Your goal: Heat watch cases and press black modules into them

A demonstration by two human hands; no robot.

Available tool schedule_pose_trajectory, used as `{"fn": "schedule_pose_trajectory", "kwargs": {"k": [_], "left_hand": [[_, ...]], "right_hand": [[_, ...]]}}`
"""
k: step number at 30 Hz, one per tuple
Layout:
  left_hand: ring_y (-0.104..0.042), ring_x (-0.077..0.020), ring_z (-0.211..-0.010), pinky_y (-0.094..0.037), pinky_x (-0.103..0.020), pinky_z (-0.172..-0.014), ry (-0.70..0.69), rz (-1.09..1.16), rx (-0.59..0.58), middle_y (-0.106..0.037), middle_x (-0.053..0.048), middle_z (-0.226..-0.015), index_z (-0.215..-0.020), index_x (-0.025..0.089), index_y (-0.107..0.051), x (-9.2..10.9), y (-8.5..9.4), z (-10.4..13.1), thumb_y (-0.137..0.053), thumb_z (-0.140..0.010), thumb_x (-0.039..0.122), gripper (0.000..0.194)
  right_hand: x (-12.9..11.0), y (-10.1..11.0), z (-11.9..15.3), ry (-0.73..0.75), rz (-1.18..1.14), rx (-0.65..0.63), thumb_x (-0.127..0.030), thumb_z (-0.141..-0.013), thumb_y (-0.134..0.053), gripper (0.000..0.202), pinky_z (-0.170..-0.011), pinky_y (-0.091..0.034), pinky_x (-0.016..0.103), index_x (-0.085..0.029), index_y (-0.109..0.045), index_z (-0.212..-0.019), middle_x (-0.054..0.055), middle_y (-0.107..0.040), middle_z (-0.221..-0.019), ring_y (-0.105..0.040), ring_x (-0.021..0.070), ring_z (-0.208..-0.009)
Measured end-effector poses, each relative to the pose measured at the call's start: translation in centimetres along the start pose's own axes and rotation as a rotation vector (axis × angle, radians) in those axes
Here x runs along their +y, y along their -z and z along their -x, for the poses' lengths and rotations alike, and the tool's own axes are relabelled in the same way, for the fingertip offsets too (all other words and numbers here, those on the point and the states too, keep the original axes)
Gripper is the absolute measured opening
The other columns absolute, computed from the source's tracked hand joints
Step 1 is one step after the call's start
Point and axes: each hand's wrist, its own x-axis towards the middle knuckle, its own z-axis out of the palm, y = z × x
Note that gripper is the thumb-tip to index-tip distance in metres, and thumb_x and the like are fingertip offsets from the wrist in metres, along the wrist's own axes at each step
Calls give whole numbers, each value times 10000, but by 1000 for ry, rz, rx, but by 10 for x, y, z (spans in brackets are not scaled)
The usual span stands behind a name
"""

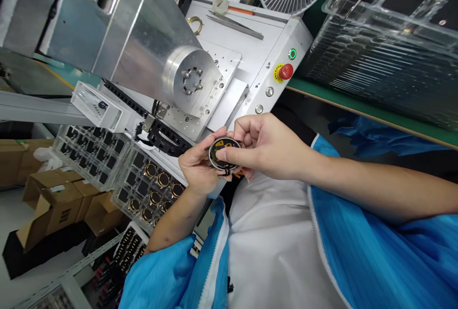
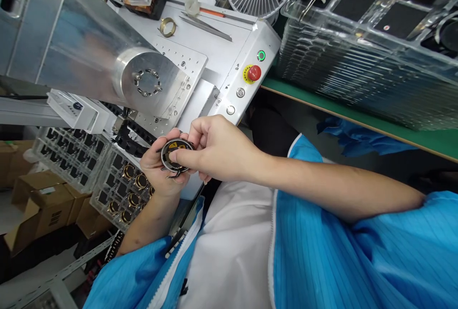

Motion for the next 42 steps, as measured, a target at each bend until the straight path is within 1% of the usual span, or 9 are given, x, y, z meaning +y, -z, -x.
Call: {"fn": "schedule_pose_trajectory", "kwargs": {"k": [3, 7, 11, 17, 22, 25, 28, 32, 42], "left_hand": [[-841, -210, -970, -733, -300, -739, 7, -35, 31, -836, 48, -1217, -1252, 456, -765, 3, -2, 0, -968, -666, 534, 625], [-844, -229, -920, -698, -287, -557, 29, -124, 35, -841, 33, -1200, -1273, 487, -749, 8, -4, 2, -908, -747, 559, 554], [-842, -216, -884, -744, -367, -714, 0, -157, 3, -835, 21, -1226, -1312, 471, -732, 7, -2, 5, -903, -756, 553, 588], [-830, -238, -1046, -714, -330, -866, -79, -171, -75, -820, -48, -1274, -1392, 366, -706, -4, 1, 4, -973, -712, 347, 731], [-768, -245, -1174, -655, -381, -1013, -218, -270, -91, -761, -105, -1330, -1485, 297, -633, -8, -1, 0, -863, -844, 428, 693], [-770, -219, -1092, -666, -355, -946, -295, -388, -81, -752, -102, -1282, -1498, 276, -618, -7, -4, -1, -886, -824, 371, 731], [-783, -202, -1011, -672, -282, -823, -369, -478, -59, -794, -126, -1226, -1500, 201, -610, -4, -8, -1, -950, -742, 357, 845], [-794, -227, -1002, -679, -323, -840, -488, -572, -4, -828, -166, -1181, -1485, 146, -613, -2, -14, -1, -969, -715, 329, 868], [-786, -190, -867, -660, -296, -753, -577, -597, 24, -840, -172, -1126, -1426, 102, -648, 0, -17, -1, -959, -720, 387, 823]], "right_hand": [[-1, 0, -1, -6, 10, -3, -417, -680, -985, 516, -326, -468, 216, -239, -501, -666, 7, -739, -585, -663, 158, -417], [0, 2, -2, -32, 11, -10, -431, -651, -997, 546, -325, -491, 223, -243, -484, -661, 5, -737, -581, -665, 161, -417], [1, 6, -4, -28, 23, -19, -429, -641, -1005, 543, -325, -510, 225, -236, -498, -653, -4, -726, -560, -651, 152, -400], [5, 19, -8, -54, 24, -37, -448, -592, -1031, 544, -356, -536, 221, -207, -548, -660, 8, -732, -548, -645, 145, -392], [14, 24, -9, 81, 101, 191, -382, -488, -1086, 575, -415, -519, 203, -182, -659, -817, -54, -672, -596, -609, 110, -479], [20, 23, -4, 197, 191, 282, -446, -571, -1056, 504, -464, -503, 219, -177, -725, -840, -53, -627, -625, -572, 105, -526], [26, 25, 3, 221, 206, 228, -552, -777, -923, 401, -472, -473, 249, -183, -784, -845, -20, -649, -642, -548, 112, -513], [37, 34, 7, 240, 122, 133, -510, -917, -815, 378, -450, -435, 242, -189, -769, -723, -18, -614, -571, -512, 107, -474], [35, 26, 3, 117, -207, 26, -428, -799, -934, 484, -363, -364, 166, -160, -625, -539, -58, -473, -441, -404, 47, -377]]}}
